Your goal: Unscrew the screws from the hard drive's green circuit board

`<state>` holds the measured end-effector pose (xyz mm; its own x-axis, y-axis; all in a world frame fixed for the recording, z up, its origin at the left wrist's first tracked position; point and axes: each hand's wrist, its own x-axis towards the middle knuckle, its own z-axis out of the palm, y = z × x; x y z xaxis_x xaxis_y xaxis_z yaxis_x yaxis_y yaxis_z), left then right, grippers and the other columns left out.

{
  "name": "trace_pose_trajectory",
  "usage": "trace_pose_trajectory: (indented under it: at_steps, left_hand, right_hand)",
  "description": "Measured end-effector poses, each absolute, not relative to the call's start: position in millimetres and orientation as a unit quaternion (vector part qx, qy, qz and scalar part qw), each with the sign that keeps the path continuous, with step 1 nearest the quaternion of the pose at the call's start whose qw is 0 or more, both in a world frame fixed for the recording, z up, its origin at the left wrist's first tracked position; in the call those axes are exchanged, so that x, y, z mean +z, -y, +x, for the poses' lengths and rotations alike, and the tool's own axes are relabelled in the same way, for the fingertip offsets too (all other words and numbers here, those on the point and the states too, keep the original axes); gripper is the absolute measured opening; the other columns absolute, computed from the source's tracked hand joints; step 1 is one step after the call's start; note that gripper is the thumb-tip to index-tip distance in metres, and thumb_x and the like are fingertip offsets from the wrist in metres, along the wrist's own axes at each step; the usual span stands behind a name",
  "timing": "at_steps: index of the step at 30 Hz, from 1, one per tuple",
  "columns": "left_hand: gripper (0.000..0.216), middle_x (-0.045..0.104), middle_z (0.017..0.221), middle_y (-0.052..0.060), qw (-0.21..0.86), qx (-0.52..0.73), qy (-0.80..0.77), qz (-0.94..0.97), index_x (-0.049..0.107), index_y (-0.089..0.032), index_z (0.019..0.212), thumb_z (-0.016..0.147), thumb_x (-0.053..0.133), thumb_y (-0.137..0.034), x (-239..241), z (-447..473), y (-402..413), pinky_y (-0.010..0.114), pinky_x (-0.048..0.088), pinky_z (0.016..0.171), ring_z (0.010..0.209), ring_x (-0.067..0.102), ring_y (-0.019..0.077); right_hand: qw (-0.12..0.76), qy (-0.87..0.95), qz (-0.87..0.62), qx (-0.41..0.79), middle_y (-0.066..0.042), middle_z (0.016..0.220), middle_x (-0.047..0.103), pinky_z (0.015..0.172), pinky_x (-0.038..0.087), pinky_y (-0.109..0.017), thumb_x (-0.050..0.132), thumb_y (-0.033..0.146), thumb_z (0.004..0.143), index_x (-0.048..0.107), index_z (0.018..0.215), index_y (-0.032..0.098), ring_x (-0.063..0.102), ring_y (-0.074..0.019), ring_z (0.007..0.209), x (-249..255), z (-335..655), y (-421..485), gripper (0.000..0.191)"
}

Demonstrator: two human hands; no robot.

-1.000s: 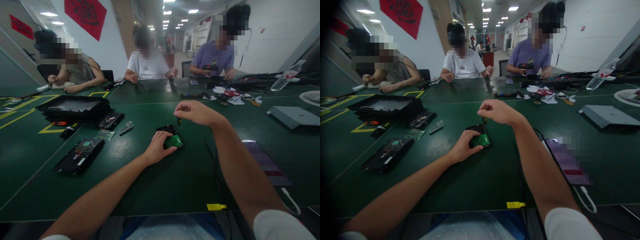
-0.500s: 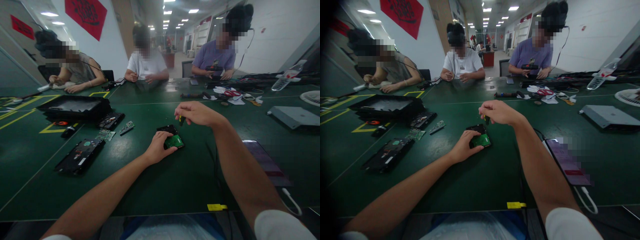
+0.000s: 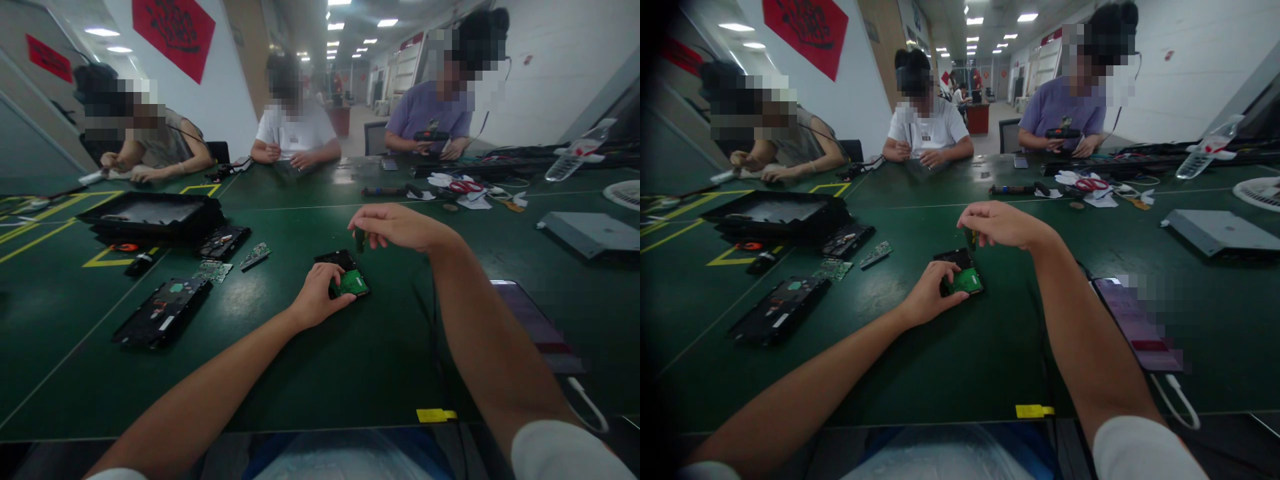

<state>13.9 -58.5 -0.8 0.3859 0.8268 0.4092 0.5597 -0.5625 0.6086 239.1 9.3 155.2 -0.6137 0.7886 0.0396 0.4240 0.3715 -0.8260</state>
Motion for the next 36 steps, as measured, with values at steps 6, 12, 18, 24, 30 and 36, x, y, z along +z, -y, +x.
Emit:
trace_pose_trajectory:
  at_steps: [6,12,18,24,30,36]
  left_hand:
    - [0.038,0.066,0.121,0.008,0.186,0.355,-0.422,0.813,0.048,-0.024,0.09,0.083,0.082,-0.037,-2.8,13.0,56.9,0.048,0.048,0.1,0.118,0.057,0.0293]
    - [0.032,0.067,0.121,0.008,0.185,0.35,-0.416,0.819,0.052,-0.024,0.091,0.085,0.081,-0.037,0.6,13.1,58.9,0.048,0.047,0.102,0.119,0.057,0.0293]
    - [0.026,0.067,0.122,0.008,0.178,0.344,-0.413,0.824,0.061,-0.024,0.096,0.085,0.081,-0.036,2.5,13.2,59.5,0.049,0.046,0.106,0.121,0.057,0.0293]
    - [0.022,0.066,0.125,0.008,0.178,0.338,-0.416,0.825,0.066,-0.024,0.095,0.085,0.081,-0.036,1.3,12.4,58.3,0.05,0.046,0.107,0.123,0.056,0.0292]
    - [0.021,0.066,0.125,0.008,0.177,0.345,-0.41,0.825,0.067,-0.024,0.095,0.086,0.08,-0.037,2.0,11.8,59.2,0.049,0.046,0.107,0.123,0.056,0.0285]
    - [0.021,0.067,0.124,0.008,0.176,0.338,-0.417,0.825,0.067,-0.024,0.093,0.086,0.081,-0.036,3.0,12.8,59.3,0.05,0.046,0.107,0.122,0.057,0.0291]
  right_hand:
    - [0.245,0.795,-0.428,0.354,-0.002,0.075,0.069,0.053,0.043,-0.024,0.069,0.037,0.094,0.068,0.088,0.018,0.06,-0.0121,0.06,150.7,237.7,-15.1,0.02]
    - [0.264,0.803,-0.385,0.371,0.0,0.074,0.069,0.052,0.04,-0.024,0.066,0.04,0.097,0.068,0.092,0.019,0.056,-0.0089,0.054,147.9,238.0,-15.6,0.021]
    - [0.264,0.754,-0.401,0.447,-0.003,0.073,0.069,0.054,0.047,-0.025,0.058,0.031,0.101,0.067,0.097,0.018,0.065,-0.0146,0.061,146.7,234.4,-16.3,0.017]
    - [0.272,0.784,-0.409,0.38,-0.002,0.075,0.069,0.055,0.045,-0.024,0.069,0.037,0.094,0.068,0.093,0.019,0.06,-0.0128,0.062,146.7,237.4,-18.1,0.018]
    - [0.289,0.78,-0.418,0.366,-0.001,0.077,0.068,0.054,0.043,-0.024,0.07,0.032,0.092,0.068,0.093,0.02,0.059,-0.0121,0.062,149.2,238.0,-15.5,0.012]
    - [0.259,0.808,-0.37,0.379,-0.002,0.082,0.069,0.054,0.043,-0.023,0.062,0.039,0.099,0.071,0.095,0.019,0.059,-0.0111,0.064,152.8,238.0,-11.9,0.022]
